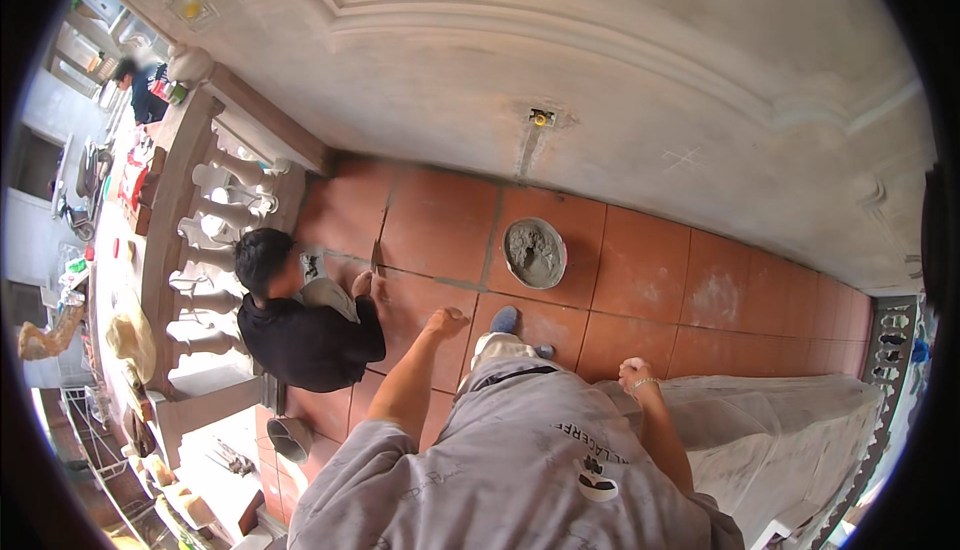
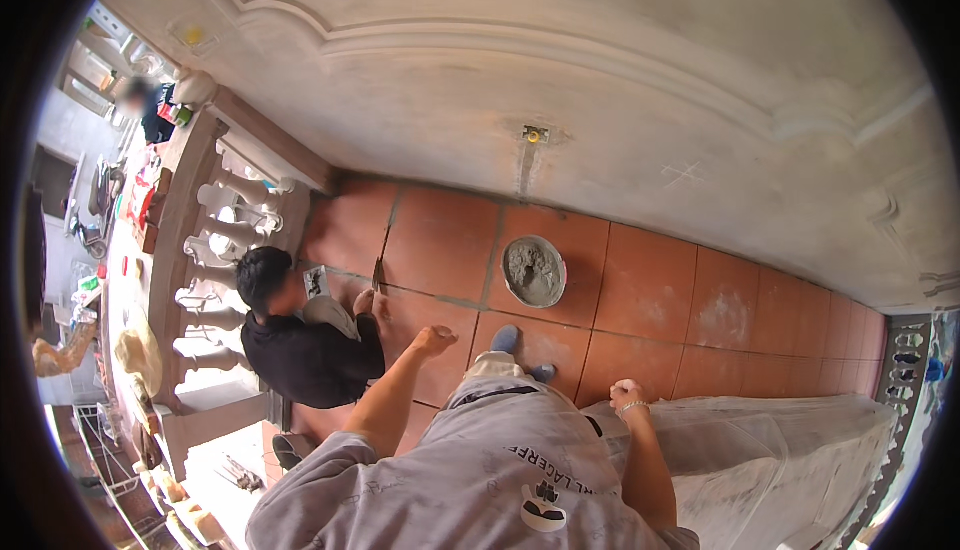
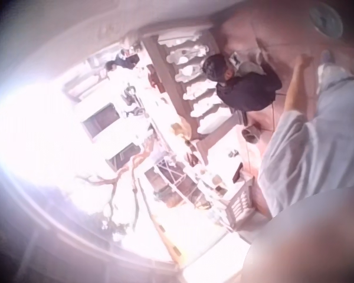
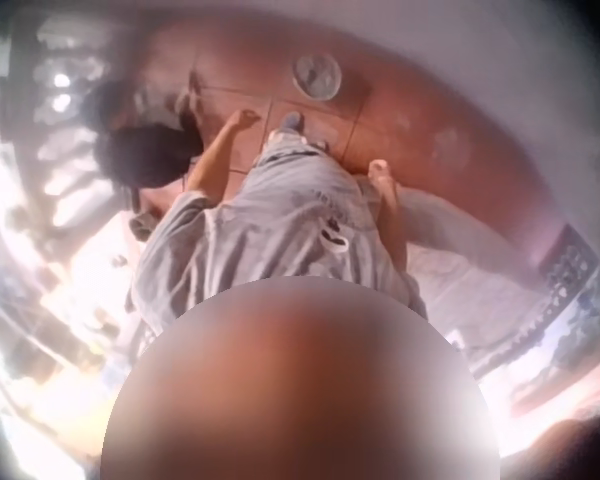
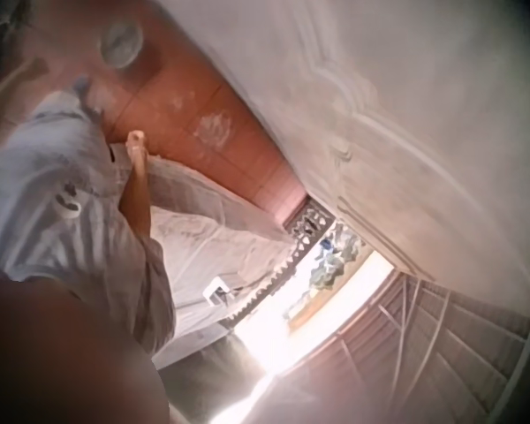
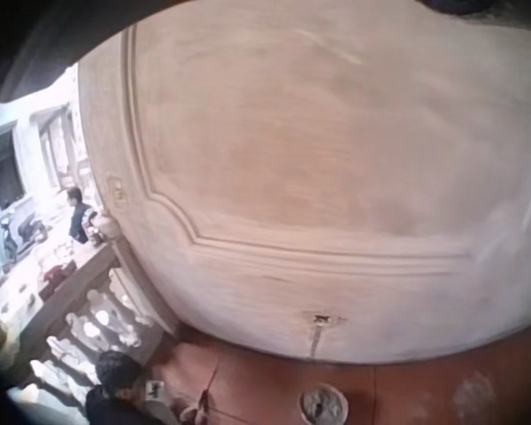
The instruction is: The person walks through a tiled outdoor area, picks up a bucket, then squats to sort broken terracotta tiles by hand, stacking them into piles. The person later stands and uses a hoe to move debris.
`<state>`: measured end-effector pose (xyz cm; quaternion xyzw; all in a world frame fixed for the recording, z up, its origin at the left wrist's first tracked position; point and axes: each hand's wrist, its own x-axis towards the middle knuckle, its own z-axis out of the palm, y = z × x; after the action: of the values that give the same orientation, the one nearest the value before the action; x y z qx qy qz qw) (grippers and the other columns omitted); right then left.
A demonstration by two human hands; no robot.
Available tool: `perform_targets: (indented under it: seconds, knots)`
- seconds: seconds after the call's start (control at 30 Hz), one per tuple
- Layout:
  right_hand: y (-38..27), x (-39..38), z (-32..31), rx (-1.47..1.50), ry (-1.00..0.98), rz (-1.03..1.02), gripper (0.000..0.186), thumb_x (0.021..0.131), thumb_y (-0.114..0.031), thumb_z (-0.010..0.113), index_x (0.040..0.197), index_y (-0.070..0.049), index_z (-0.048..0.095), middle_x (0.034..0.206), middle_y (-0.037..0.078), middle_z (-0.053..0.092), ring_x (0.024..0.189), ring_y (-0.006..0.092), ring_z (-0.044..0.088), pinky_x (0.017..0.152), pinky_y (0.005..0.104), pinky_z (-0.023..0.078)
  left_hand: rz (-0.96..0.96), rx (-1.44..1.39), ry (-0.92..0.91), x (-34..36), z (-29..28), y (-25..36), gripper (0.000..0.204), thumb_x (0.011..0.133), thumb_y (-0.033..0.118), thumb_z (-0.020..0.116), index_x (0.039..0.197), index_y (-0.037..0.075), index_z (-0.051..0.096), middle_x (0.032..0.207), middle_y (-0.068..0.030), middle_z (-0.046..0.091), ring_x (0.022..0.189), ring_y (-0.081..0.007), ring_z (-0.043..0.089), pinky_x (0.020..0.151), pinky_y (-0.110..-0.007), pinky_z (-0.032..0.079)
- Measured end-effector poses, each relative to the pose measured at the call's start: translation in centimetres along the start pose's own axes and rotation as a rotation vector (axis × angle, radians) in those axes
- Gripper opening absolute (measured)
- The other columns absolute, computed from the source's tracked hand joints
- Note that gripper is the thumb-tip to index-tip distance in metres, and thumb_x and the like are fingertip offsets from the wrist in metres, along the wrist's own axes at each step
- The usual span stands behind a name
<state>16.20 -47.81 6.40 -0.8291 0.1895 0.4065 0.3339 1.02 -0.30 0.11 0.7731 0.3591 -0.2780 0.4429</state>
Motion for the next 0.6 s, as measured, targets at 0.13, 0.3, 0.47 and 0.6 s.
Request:
perform_targets:
  seconds: [0.13,0.3,0.47,0.6]
  knots:
    - [-0.3,-0.6,0.2,0.008,-0.002,0.000,0.017,0.090,-0.011,0.058,0.105,-0.004,0.064,0.082,0.004,0.064,0.061,0.0128,0.059,0.047,0.0272,0.044,0.010,0.005,0.039,0.3,0.1,0.0,0.057,0.083,0.047,0.066,0.121,0.005,0.065,0.116,-0.0213,0.067,0.111,-0.0332,0.064,0.094,-0.040,0.049]
    - [-0.6,-1.6,-0.2,0.034,-0.008,-0.010,0.018,0.089,-0.009,0.058,0.106,-0.002,0.062,0.081,0.006,0.063,0.059,0.0124,0.058,0.045,0.0271,0.043,0.034,0.040,0.036,0.7,0.4,-0.1,0.057,0.083,0.048,0.065,0.119,0.004,0.066,0.116,-0.0222,0.067,0.111,-0.0342,0.063,0.095,-0.039,0.049]
    - [-0.2,-1.4,-0.3,0.099,-0.029,0.014,0.019,0.088,-0.005,0.058,0.106,-0.001,0.060,0.078,0.006,0.061,0.056,0.0121,0.056,0.044,0.0265,0.041,0.042,0.065,0.069,0.7,0.3,0.3,0.057,0.083,0.050,0.064,0.118,0.004,0.067,0.116,-0.0223,0.066,0.113,-0.0344,0.062,0.096,-0.040,0.048]
    - [0.5,-0.3,-0.7,0.021,-0.039,-0.001,0.024,0.092,-0.018,0.061,0.110,-0.002,0.064,0.084,0.006,0.067,0.067,0.0137,0.063,0.052,0.0288,0.048,0.008,0.079,0.037,0.6,0.3,0.7,0.058,0.083,0.050,0.064,0.118,0.005,0.067,0.117,-0.0208,0.066,0.114,-0.0347,0.061,0.097,-0.040,0.047]
